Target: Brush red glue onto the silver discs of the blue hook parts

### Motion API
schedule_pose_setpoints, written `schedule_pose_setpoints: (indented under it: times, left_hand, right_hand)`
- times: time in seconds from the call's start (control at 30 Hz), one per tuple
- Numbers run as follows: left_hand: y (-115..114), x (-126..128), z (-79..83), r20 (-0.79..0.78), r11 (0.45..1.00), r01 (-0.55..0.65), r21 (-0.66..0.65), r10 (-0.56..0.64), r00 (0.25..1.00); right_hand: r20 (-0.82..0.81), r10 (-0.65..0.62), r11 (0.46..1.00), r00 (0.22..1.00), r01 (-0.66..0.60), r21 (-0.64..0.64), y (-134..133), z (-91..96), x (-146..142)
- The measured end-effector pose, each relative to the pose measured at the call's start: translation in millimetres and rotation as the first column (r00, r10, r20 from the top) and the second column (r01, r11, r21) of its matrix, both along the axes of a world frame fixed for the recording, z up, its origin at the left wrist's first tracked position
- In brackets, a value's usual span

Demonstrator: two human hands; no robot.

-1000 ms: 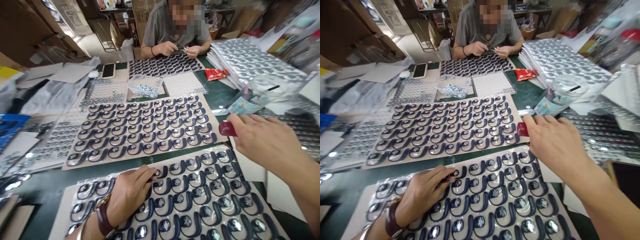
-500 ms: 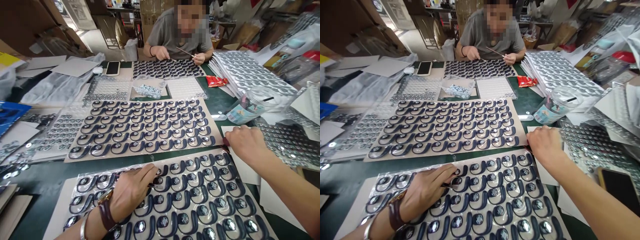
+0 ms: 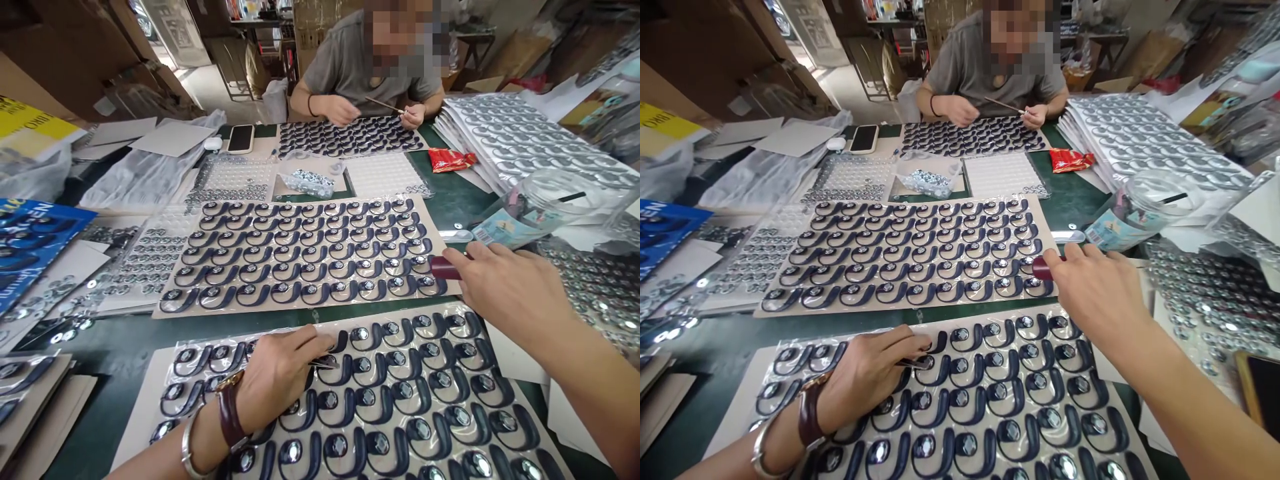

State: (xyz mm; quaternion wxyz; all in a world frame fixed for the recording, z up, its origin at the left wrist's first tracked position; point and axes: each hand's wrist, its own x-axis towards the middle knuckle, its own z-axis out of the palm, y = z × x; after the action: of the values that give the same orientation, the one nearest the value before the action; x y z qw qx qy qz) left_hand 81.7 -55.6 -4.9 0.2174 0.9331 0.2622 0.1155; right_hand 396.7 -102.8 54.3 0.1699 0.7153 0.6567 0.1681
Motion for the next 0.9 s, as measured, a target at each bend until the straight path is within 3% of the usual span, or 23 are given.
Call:
schedule_pose_setpoints:
  times: [0.33, 0.47, 0.57, 0.7, 0.9]
  left_hand:
    - [1, -3, -8.9, 0.001, 0.993, -0.096, -0.073, 0.096, 0.995]
    - [3, -4, 4.2, 0.018, 0.979, -0.154, -0.131, 0.158, 0.987]
    - [7, -12, 22.0, 0.046, 0.947, -0.221, -0.232, 0.238, 0.970]
    - [3, -30, 46.4, 0.080, 0.890, -0.284, -0.357, 0.332, 0.940]
    - [-25, -49, 65.2, 0.085, 0.827, -0.326, -0.458, 0.406, 0.910]
  right_hand:
    - [-0.053, 0.076, 0.997, 0.996, -0.076, 0.009, -3, -4.4, -8]
    - [-0.117, 0.130, 0.992, 0.985, -0.130, 0.009, -5, -1.8, -13]
    - [-0.162, 0.235, 0.972, 0.958, -0.236, 0.010, -4, 0.8, -14]
    - [-0.155, 0.465, 0.885, 0.872, -0.461, 0.063, 7, 2.0, -18]
    - [-0.110, 0.723, 0.682, 0.682, -0.681, 0.267, 20, 11.5, -48]
